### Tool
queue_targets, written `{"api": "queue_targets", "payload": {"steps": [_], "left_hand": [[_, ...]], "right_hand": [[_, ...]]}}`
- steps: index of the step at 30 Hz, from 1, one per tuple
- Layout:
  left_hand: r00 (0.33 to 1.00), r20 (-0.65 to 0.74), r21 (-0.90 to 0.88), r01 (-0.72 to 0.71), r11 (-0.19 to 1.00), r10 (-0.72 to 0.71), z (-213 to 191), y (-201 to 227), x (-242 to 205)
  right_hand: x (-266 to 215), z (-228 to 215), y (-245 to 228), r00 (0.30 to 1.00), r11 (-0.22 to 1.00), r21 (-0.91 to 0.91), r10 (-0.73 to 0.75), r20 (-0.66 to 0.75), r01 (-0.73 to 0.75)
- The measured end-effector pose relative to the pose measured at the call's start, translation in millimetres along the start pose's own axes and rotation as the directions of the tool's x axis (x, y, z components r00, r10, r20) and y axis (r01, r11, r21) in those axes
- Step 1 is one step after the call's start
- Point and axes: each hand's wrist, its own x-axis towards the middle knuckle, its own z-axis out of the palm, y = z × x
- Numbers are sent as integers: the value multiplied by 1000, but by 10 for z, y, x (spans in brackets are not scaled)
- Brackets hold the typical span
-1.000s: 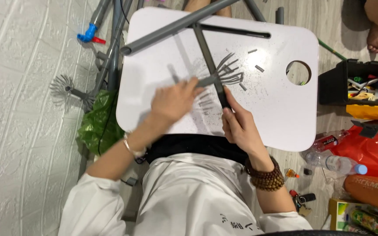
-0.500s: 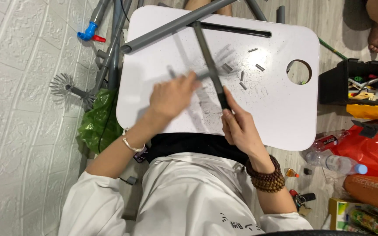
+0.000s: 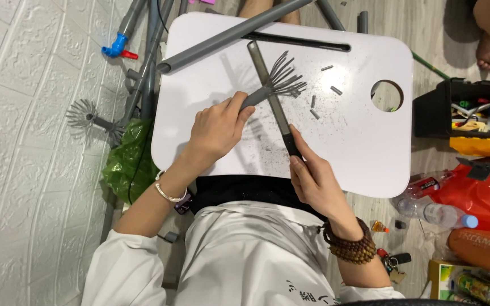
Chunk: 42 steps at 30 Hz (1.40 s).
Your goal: Scraping and cleaning the edges of grey plastic pipe fittings with a flat file on a portable desk.
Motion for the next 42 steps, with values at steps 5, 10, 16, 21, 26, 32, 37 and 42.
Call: {"api": "queue_targets", "payload": {"steps": [5, 10, 16, 21, 26, 32, 37, 42], "left_hand": [[989, -22, -321, -148, 935, 149, -54, -80, -60], [961, -132, -566, -274, 778, 243, 421, -229, -39], [947, -213, -737, -316, 597, 239, 686, -134, -28], [892, -374, -585, -439, 682, 253, 737, -346, 35], [769, -481, -110, -530, 841, 422, 164, -47, -115], [778, -333, 120, -526, 842, 533, 494, 20, -96], [890, -274, 66, -360, 931, 364, 379, -54, -15], [985, 26, 276, -169, 946, 169, 247, -116, 99]], "right_hand": [[-200, -10, -279, 998, 995, -83, -54, -8, 53], [-412, 92, -207, 976, 895, -410, -214, -46, 177], [-622, 371, -332, 881, 613, -733, -471, -41, 294], [-589, 260, -42, 964, 740, -659, -251, -90, 132], [-505, 91, 235, 888, 815, -506, -422, -182, 284], [-225, 8, 619, 879, 891, -385, -367, -303, 239], [-151, 4, 690, 919, 935, -307, -270, -288, 179], [-26, -7, 785, 980, 979, -204, -71, -187, 32]]}}
